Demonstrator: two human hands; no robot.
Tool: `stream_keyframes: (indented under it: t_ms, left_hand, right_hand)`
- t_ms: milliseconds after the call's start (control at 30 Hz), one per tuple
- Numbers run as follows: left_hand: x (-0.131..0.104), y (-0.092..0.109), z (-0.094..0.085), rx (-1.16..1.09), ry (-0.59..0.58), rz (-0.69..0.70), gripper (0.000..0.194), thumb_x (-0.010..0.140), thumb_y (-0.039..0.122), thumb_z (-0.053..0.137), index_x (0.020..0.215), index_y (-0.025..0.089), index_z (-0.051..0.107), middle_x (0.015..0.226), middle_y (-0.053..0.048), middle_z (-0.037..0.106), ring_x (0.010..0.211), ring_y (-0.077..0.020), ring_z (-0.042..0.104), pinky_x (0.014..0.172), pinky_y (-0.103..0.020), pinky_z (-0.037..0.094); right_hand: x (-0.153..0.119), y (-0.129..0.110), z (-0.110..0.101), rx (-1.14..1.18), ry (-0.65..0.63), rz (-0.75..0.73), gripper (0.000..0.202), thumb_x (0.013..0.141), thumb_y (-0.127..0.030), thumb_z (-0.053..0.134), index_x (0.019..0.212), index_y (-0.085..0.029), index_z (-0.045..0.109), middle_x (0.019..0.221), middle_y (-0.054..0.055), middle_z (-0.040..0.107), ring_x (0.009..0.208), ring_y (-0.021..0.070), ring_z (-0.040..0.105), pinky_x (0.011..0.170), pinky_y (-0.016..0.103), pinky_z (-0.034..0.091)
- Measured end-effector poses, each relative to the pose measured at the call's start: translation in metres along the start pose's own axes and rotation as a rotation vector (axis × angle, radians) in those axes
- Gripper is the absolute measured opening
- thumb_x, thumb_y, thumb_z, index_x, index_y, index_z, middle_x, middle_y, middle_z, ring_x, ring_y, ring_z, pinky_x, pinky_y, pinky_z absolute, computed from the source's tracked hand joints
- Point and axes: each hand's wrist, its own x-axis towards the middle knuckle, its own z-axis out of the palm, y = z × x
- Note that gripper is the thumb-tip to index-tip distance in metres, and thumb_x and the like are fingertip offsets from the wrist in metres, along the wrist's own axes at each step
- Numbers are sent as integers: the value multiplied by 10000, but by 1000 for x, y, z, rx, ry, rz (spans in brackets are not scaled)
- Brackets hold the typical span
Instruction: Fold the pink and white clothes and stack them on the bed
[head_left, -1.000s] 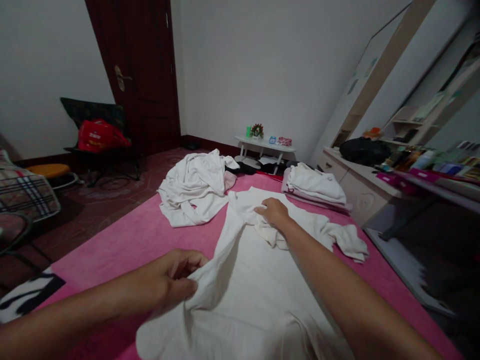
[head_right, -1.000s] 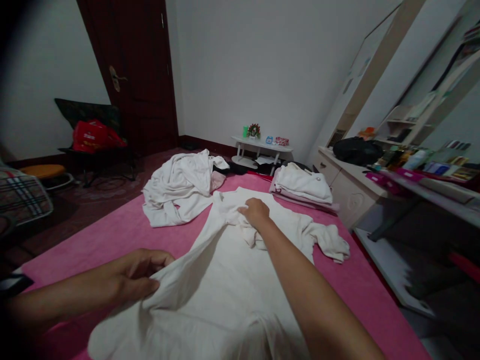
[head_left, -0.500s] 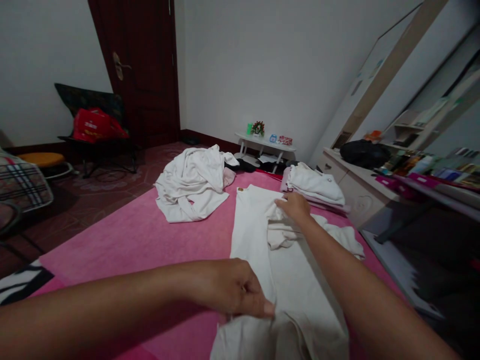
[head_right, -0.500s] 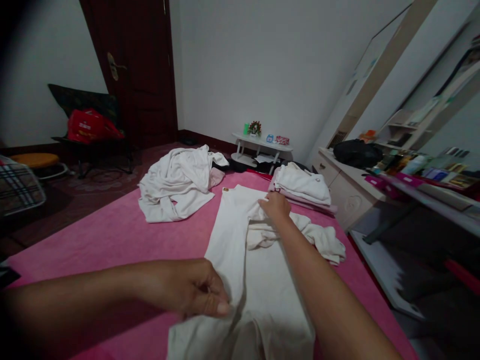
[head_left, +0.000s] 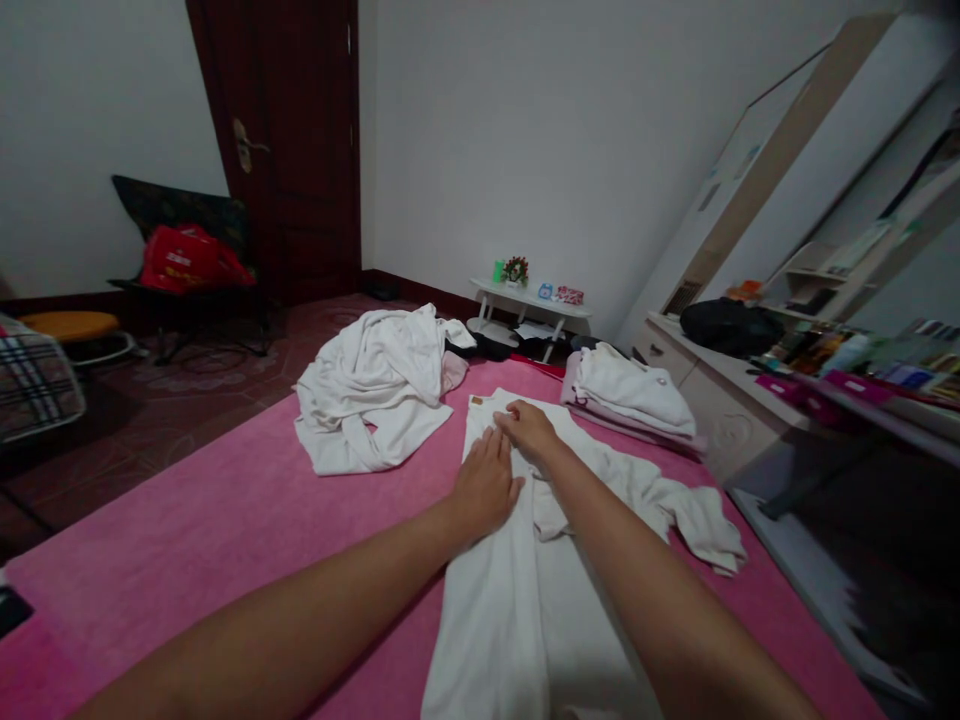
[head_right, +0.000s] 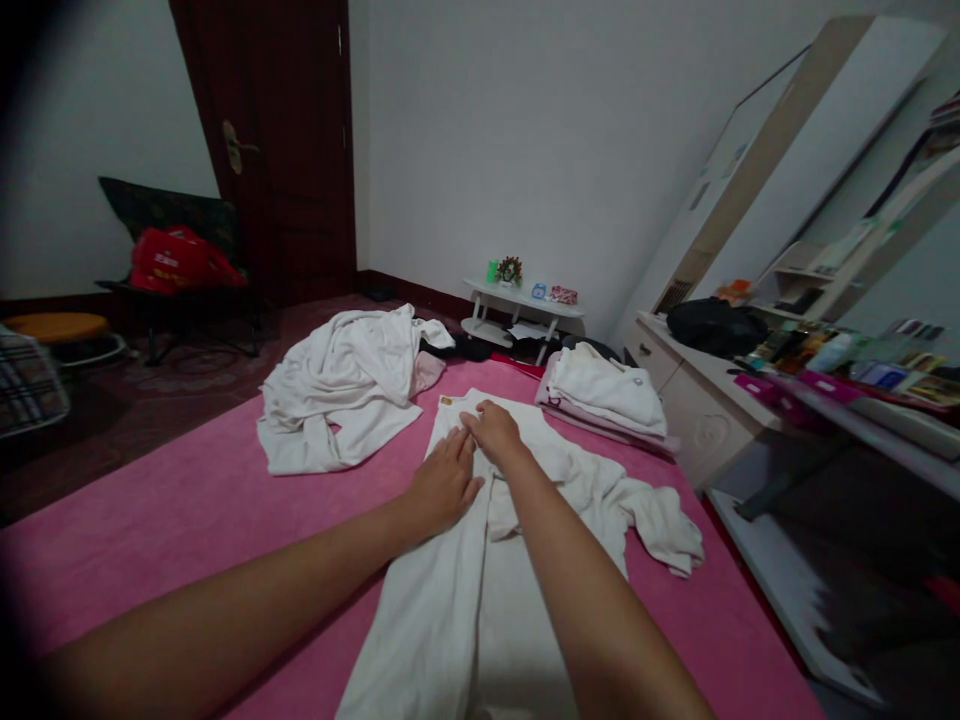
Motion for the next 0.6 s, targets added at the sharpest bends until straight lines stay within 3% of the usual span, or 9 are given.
stream_keyframes:
  t_ms: [100,233,433,600]
  left_hand:
    - [-3,-2,2,-12,18,26,648,897,309,440,1434,-14,276,1513,-242,263,1424,-330,200,1161,-446,219]
    - [-3,-3,-1,-19,44,55,633,897,303,435,1427,-14,296,1510,-240,272,1430,-320,184,1172,-431,203]
    - [1,-2,1,-35,-38,-5,660,902,360,406,1421,-35,305,1508,-251,267,1428,-320,194,1173,-446,184]
    - [0,-6,0,-66,-18,7,630,901,385,421,1389,-13,378,1489,-238,320,1413,-315,243,1163,-436,210]
  right_hand:
    - [2,-1,17,22,34,25,332,868,-482,513,971,-219,688,969,48,719,883,176,644,704,246,421]
    - [0,7,26,-10,227,215,350,905,-489,445,1021,-252,676,982,59,719,901,198,644,716,275,415]
    - [7,11,25,-104,31,145,298,884,-460,497,1050,-258,640,997,53,711,927,217,645,742,299,421]
    - [-9,7,11,-141,48,61,300,872,-356,535,1135,-224,590,1115,78,653,1023,217,596,830,315,411]
